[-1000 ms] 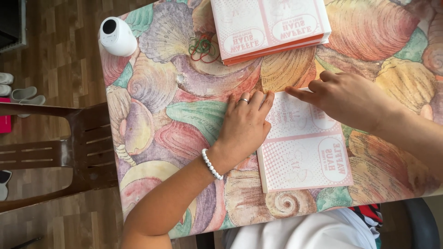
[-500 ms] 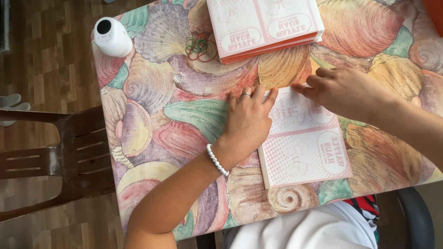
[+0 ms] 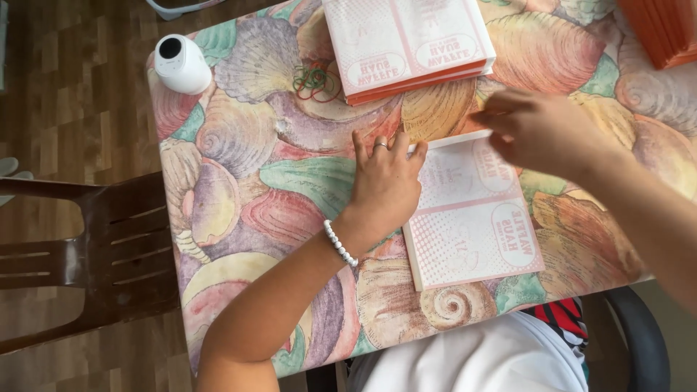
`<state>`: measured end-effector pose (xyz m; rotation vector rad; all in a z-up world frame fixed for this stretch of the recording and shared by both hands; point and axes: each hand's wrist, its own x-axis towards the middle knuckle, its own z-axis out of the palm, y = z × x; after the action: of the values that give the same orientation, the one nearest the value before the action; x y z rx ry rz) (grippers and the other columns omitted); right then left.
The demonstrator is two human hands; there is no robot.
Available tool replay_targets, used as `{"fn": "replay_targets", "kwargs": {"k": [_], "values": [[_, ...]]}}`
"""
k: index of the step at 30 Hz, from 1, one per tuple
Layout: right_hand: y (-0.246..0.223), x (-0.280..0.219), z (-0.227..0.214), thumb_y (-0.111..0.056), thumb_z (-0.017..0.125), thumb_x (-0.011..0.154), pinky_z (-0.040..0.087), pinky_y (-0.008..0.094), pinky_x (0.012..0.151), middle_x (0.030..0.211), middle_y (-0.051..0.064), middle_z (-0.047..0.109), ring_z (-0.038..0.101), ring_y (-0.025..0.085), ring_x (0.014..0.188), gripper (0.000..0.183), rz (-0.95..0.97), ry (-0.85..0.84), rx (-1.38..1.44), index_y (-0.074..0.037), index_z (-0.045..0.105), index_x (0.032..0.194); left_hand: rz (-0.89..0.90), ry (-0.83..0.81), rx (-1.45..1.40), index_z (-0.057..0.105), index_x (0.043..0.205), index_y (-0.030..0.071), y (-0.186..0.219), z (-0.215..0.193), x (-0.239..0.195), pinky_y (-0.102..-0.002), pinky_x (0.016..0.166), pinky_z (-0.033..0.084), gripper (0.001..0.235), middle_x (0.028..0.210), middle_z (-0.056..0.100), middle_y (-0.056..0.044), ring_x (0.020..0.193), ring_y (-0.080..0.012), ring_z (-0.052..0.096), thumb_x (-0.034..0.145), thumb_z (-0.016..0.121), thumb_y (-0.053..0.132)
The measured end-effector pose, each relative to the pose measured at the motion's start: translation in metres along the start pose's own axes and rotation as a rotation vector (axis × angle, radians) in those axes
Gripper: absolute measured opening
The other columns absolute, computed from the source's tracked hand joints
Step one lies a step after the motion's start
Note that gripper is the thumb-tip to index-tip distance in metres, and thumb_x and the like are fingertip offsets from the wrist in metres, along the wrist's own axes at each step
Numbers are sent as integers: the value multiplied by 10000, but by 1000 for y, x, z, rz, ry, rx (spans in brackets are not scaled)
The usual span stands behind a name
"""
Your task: Manually folding paper bag templates along pre-scored lines to assemble finished bags and stacking them.
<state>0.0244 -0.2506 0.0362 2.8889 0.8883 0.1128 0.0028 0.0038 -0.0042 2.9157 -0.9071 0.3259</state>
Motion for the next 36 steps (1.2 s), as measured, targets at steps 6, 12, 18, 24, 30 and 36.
{"fn": "replay_targets", "kwargs": {"k": [6, 12, 18, 24, 30, 36], "values": [[-33, 12, 35, -32, 486, 912, 617, 274, 741, 1024, -4, 694, 689, 155, 1019, 296, -186, 278, 17, -140, 748, 998, -11, 119, -158, 744, 1145, 75, -4, -7, -3, -855, 1056, 197, 388, 990, 621, -128, 928, -394, 678, 763, 707, 136], [10, -26, 62, -8, 617, 827, 588, 381, 951, 1204, 31, 730, 669, 235, 1089, 419, -85, 194, 67, -110, 754, 1210, -73, 129, -179, 692, 935, 168, -31, 16, 16, -708, 1072, 325, 107, 941, 664, -22, 968, -303, 643, 957, 595, 128], [7, -26, 60, 2, 603, 812, 599, 373, 690, 1110, -2, 744, 664, 243, 999, 367, -31, 290, 71, -108, 801, 1101, -19, 93, -252, 606, 1042, 195, -46, 31, 21, -595, 1026, 356, 235, 1013, 699, 2, 1035, -284, 634, 882, 770, 248], [7, -28, 55, -17, 597, 877, 600, 360, 708, 1082, -5, 729, 668, 229, 993, 320, -40, 300, 76, -119, 800, 1102, -29, 146, -111, 608, 955, 166, -36, 21, 13, -491, 931, 409, 156, 948, 646, -28, 945, -277, 606, 896, 748, 199], [7, -30, 55, -32, 599, 885, 599, 347, 762, 1086, -24, 732, 674, 217, 992, 340, -33, 304, 58, -147, 804, 1130, -71, 68, -90, 625, 960, 141, -37, 18, 14, -503, 927, 432, 195, 999, 644, -51, 973, -274, 606, 900, 764, 264], [-2, -29, 36, -151, 679, 973, 582, 374, 840, 1155, 55, 729, 688, 244, 1013, 274, 39, 411, 252, -80, 767, 1222, -142, -104, -279, 626, 929, 197, -47, 17, 21, -467, 953, 359, 116, 1047, 652, 9, 1071, -237, 587, 937, 713, 274]]}}
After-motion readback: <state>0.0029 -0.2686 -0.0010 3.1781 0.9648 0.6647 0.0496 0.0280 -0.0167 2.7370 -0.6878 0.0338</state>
